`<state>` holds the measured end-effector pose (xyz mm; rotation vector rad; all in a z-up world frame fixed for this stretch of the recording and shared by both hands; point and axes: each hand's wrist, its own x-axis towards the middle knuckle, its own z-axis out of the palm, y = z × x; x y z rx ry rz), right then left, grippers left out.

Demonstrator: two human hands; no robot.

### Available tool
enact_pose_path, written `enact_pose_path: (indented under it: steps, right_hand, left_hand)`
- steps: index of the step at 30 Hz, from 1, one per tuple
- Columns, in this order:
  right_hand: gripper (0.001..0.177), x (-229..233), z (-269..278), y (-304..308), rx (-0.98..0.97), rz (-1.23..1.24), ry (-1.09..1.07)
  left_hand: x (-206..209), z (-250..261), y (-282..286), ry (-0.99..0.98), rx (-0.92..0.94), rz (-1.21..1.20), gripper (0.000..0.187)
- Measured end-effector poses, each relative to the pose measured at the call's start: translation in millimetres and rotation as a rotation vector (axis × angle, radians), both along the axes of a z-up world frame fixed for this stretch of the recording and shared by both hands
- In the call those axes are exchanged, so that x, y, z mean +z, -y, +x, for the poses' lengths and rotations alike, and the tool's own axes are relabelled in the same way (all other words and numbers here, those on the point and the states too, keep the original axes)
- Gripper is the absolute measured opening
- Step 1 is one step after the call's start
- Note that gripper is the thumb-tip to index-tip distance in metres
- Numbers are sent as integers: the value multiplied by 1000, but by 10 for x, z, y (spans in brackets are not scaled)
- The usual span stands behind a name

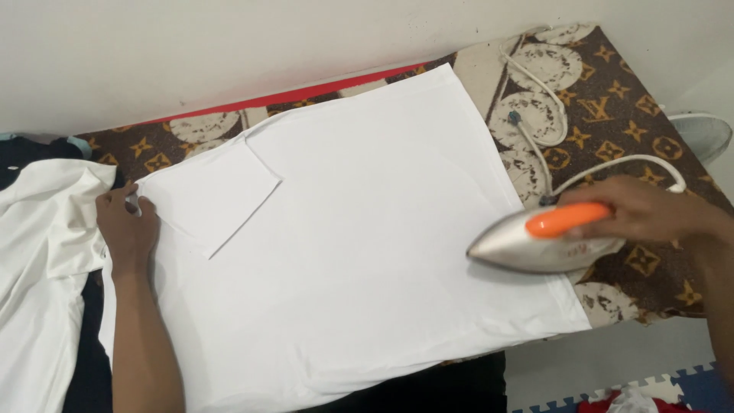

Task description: Ironing a white t-shirt on an ironing board and folding it.

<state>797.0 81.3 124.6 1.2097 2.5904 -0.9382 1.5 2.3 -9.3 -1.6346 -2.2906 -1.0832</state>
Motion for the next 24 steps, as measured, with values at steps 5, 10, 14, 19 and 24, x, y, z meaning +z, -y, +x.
enact_pose_path:
  steps: [5, 10, 14, 19, 24]
  right_hand:
    - [55, 319, -138, -305, -600, 11, -628]
    - [36, 65, -437, -1155, -782, 99, -1206]
    - [39, -86, -812, -1578, -837, 128, -1535]
    - [42, -353, -1168, -1851, -892, 225, -1532]
    - [47, -568, -1322, -1971, -888, 540, -1506]
  left_hand:
    - [81, 96, 24, 52, 23, -37, 33]
    - [99, 115, 26, 69, 39, -40, 34]
    - [74, 79, 1, 48, 36, -28, 33]
    - [24, 27, -20, 45, 45, -27, 33]
    - [52, 36, -18, 53, 32, -20, 32]
